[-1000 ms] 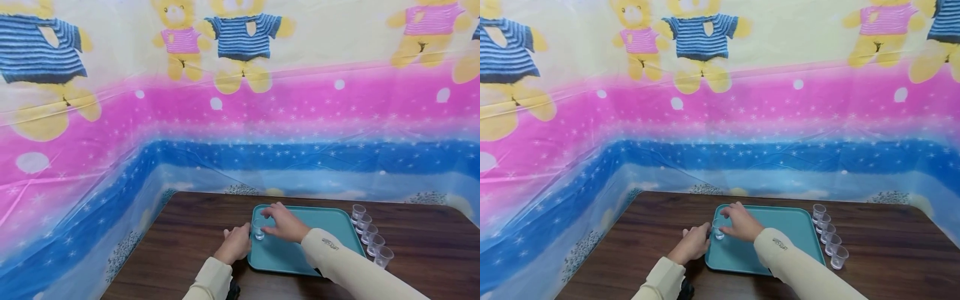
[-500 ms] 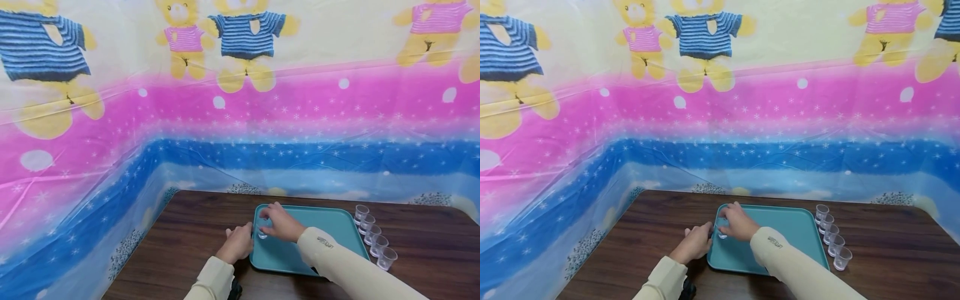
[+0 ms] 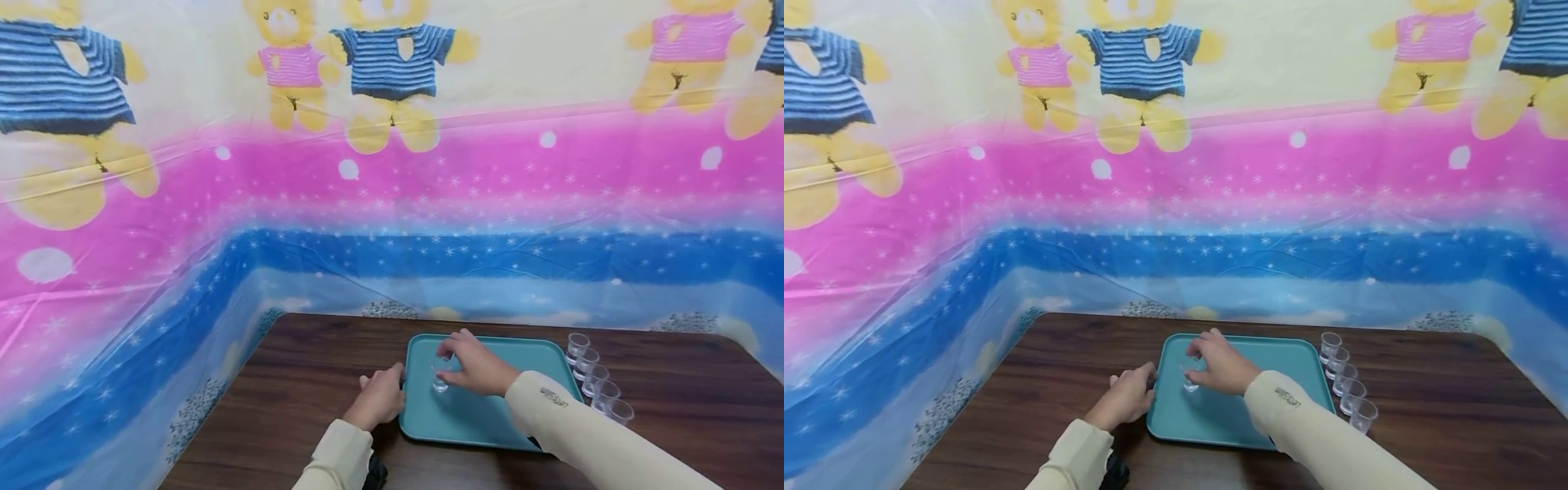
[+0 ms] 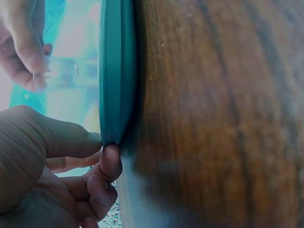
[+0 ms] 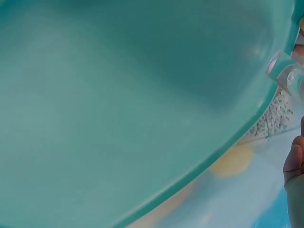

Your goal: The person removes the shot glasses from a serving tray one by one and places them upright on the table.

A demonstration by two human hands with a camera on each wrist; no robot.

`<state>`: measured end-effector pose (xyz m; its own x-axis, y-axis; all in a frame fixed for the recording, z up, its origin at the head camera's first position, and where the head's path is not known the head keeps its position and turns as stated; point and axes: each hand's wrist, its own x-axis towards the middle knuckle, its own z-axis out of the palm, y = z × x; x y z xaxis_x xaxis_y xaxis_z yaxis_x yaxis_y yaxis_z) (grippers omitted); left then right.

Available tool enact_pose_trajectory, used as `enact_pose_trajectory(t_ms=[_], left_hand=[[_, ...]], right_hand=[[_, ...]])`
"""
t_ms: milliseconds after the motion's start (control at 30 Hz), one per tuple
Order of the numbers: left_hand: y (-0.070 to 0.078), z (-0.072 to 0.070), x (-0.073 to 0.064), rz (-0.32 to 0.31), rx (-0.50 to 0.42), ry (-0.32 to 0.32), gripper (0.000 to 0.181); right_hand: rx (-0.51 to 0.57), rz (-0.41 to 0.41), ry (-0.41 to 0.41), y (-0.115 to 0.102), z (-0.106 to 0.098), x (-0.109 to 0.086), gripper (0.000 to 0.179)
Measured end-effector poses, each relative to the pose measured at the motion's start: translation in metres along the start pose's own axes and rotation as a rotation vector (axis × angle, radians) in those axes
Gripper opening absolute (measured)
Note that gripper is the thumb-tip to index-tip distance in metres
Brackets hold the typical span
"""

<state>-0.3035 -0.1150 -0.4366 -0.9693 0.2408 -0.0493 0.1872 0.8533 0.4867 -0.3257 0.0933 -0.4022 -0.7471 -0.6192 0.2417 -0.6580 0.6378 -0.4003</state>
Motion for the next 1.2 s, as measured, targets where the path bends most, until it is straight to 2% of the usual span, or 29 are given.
enact_pose_trajectory(t_ms=[233,433,733,933,1200], left_hand=[[-0.001,-0.002,-0.001,0.011,-0.044,-0.012,0.023],[-0.004,-0.001,0.0,0.004,-0.034,-0.004,0.023],[0.0,-0.002,-0.001,0.035,-0.059,-0.02,0.022],[0.001,-0.001,0.001,0.029,-0.045,-0.027,0.021],[0.001,0.0,0.002,0.017,-0.042,-0.026,0.023]], right_hand=[[-0.003,0.0,0.028,0.006,-0.019,-0.019,0.027],[-0.034,0.031,0.043,0.015,-0.034,-0.037,0.024],[-0.106,0.062,0.054,0.043,-0.057,-0.082,0.022],[-0.136,0.095,0.066,0.061,-0.069,-0.104,0.022],[-0.134,0.111,0.107,0.067,-0.09,-0.139,0.021]])
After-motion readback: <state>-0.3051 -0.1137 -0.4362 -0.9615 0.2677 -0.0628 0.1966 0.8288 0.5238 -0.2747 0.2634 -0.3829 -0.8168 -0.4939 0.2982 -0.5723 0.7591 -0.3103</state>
